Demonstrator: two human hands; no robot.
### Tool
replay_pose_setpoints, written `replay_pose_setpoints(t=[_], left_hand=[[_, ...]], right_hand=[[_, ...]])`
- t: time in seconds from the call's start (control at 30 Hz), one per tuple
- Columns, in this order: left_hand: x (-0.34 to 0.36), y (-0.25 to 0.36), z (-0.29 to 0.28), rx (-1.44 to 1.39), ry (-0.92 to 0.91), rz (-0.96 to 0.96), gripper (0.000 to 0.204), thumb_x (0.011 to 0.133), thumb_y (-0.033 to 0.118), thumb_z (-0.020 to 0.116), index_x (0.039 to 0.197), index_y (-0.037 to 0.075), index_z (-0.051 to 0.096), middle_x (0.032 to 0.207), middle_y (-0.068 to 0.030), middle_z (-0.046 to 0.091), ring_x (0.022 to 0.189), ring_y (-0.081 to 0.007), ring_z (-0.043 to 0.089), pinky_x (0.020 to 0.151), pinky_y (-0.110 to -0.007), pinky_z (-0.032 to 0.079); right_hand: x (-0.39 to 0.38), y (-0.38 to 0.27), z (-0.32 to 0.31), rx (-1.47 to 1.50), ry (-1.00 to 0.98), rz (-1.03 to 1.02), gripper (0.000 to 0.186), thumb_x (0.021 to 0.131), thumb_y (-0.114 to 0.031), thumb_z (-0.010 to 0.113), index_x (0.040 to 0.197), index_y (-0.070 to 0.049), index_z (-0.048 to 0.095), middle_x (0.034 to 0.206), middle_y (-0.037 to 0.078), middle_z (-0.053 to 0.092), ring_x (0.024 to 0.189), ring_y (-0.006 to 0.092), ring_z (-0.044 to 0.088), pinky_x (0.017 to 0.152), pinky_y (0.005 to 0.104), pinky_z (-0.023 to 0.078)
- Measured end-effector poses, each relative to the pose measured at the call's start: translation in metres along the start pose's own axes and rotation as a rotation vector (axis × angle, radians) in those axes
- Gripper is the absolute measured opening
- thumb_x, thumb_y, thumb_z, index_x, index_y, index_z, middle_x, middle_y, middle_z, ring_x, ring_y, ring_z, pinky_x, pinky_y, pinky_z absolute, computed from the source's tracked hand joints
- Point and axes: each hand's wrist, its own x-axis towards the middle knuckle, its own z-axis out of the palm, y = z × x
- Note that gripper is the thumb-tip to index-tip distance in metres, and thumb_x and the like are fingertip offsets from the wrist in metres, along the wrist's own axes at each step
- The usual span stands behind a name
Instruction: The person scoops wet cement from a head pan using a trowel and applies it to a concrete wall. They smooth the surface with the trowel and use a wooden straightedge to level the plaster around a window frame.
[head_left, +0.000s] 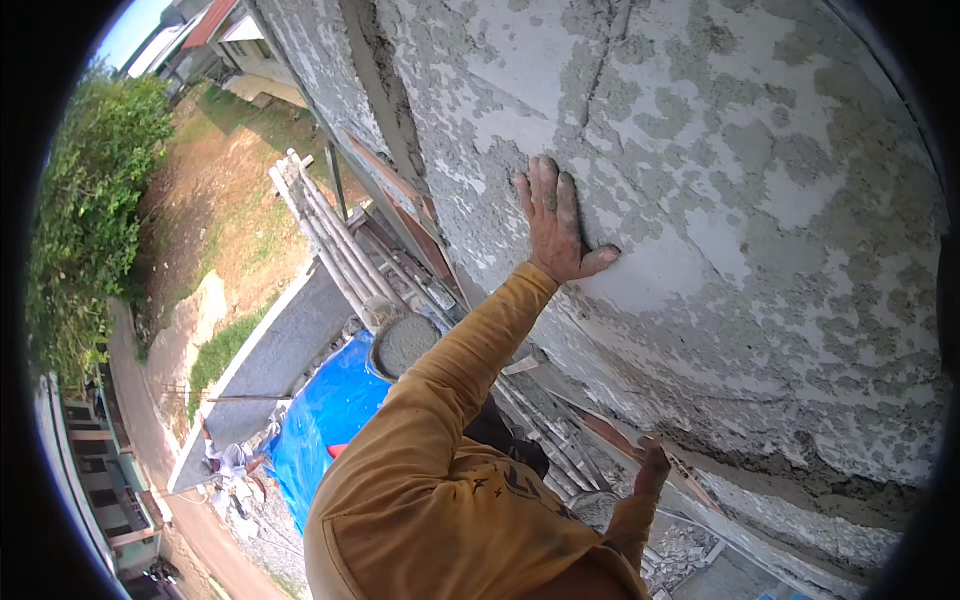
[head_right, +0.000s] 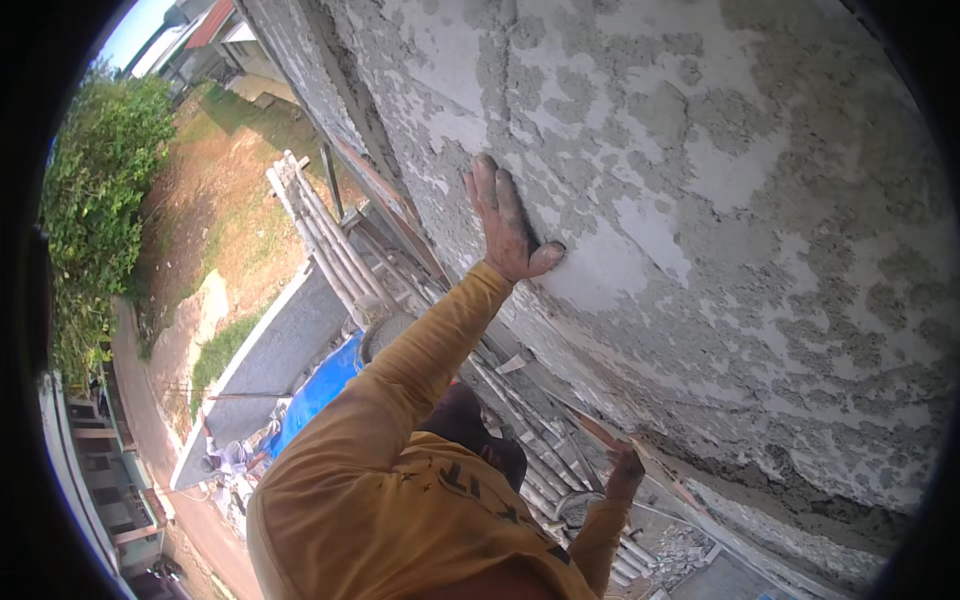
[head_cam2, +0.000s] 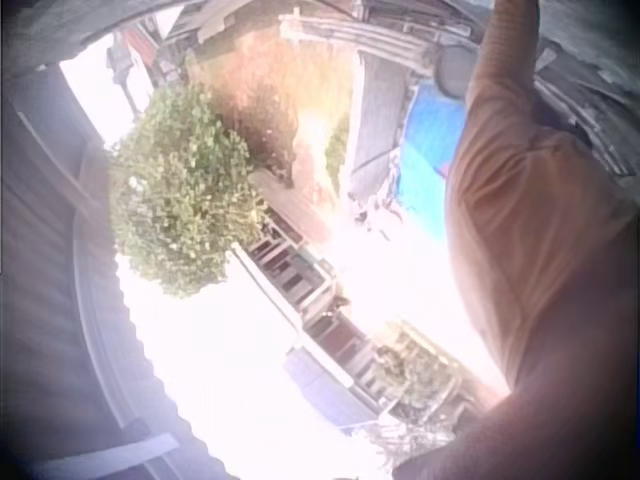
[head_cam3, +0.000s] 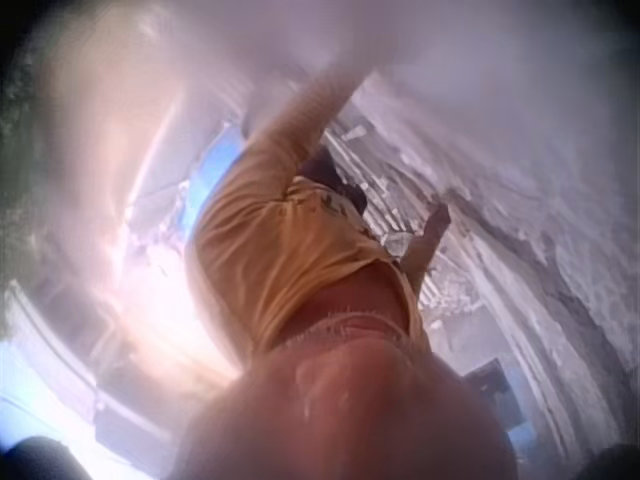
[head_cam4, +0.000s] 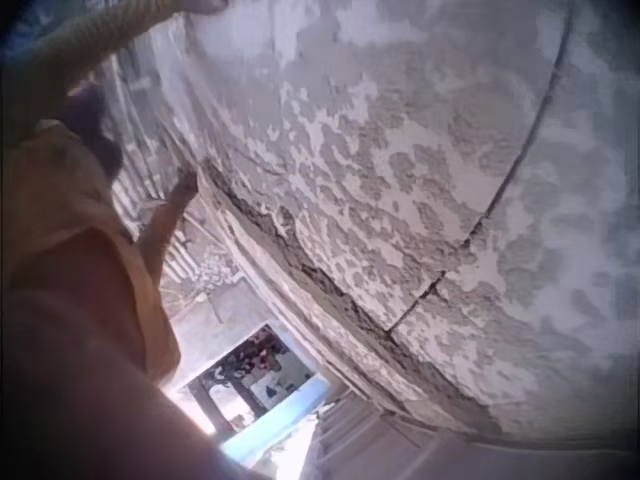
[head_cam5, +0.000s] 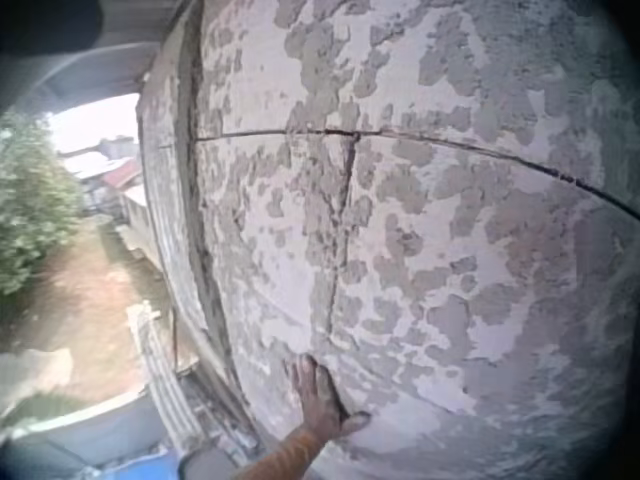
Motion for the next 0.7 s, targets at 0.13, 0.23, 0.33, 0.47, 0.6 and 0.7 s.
replay_pose_setpoints(t=[0.13,0.23,0.33,0.47,0.6,0.7], left_hand=[[0.008,-0.018,-0.007,0.01,-0.019,0.048,0.107,0.075,0.076,0.04,0.144,0.0,0.008,0.147,-0.0306,0.006,0.136,-0.0469,0.007,0.105,-0.062,-0.002],[-0.001,-0.01,-0.006,0.01,-0.042,0.006,0.109,0.074,0.077,0.041,0.144,0.0,0.008,0.147,-0.0311,0.005,0.137,-0.0469,0.006,0.105,-0.062,-0.002],[-0.002,-0.009,-0.01,0.042,-0.066,-0.019,0.109,0.073,0.077,0.041,0.144,0.001,0.008,0.147,-0.0314,0.004,0.136,-0.0472,0.005,0.105,-0.063,-0.003],[-0.003,-0.007,-0.006,0.033,-0.096,-0.046,0.107,0.074,0.077,0.039,0.144,0.002,0.009,0.146,-0.0314,0.004,0.136,-0.0481,0.006,0.105,-0.063,-0.002],[-0.001,-0.002,-0.004,0.036,-0.147,-0.076,0.107,0.074,0.077,0.039,0.144,0.003,0.005,0.146,-0.0309,0.004,0.136,-0.0485,0.006,0.105,-0.063,-0.002],[-0.003,-0.005,-0.009,0.072,-0.175,-0.089,0.106,0.075,0.077,0.037,0.145,0.004,0.003,0.147,-0.0307,0.003,0.136,-0.0484,0.006,0.106,-0.063,-0.001]], right_hand=[[-0.004,-0.113,0.063,-0.143,-0.003,-0.483,0.048,0.093,-0.038,0.045,0.111,0.004,0.059,0.103,0.016,0.063,0.091,0.0241,0.061,0.08,0.0331,0.048],[-0.003,-0.121,0.054,-0.295,0.082,-0.577,0.046,0.093,-0.036,0.044,0.109,0.005,0.058,0.107,0.017,0.061,0.096,0.0247,0.059,0.085,0.0343,0.046],[-0.002,-0.121,0.058,-0.281,0.06,-0.578,0.046,0.093,-0.035,0.044,0.108,0.006,0.058,0.11,0.018,0.06,0.1,0.0267,0.057,0.089,0.0358,0.043],[-0.001,-0.121,0.058,-0.273,0.043,-0.619,0.048,0.092,-0.035,0.045,0.11,0.008,0.057,0.112,0.019,0.059,0.103,0.0293,0.056,0.091,0.0373,0.042],[-0.002,-0.131,0.058,-0.351,0.048,-0.595,0.049,0.092,-0.035,0.044,0.112,0.008,0.056,0.115,0.019,0.057,0.105,0.0298,0.055,0.091,0.0379,0.041],[0.009,-0.122,0.058,-0.375,0.031,-0.61,0.049,0.092,-0.034,0.044,0.112,0.008,0.056,0.117,0.019,0.056,0.105,0.0296,0.055,0.091,0.0381,0.042]])
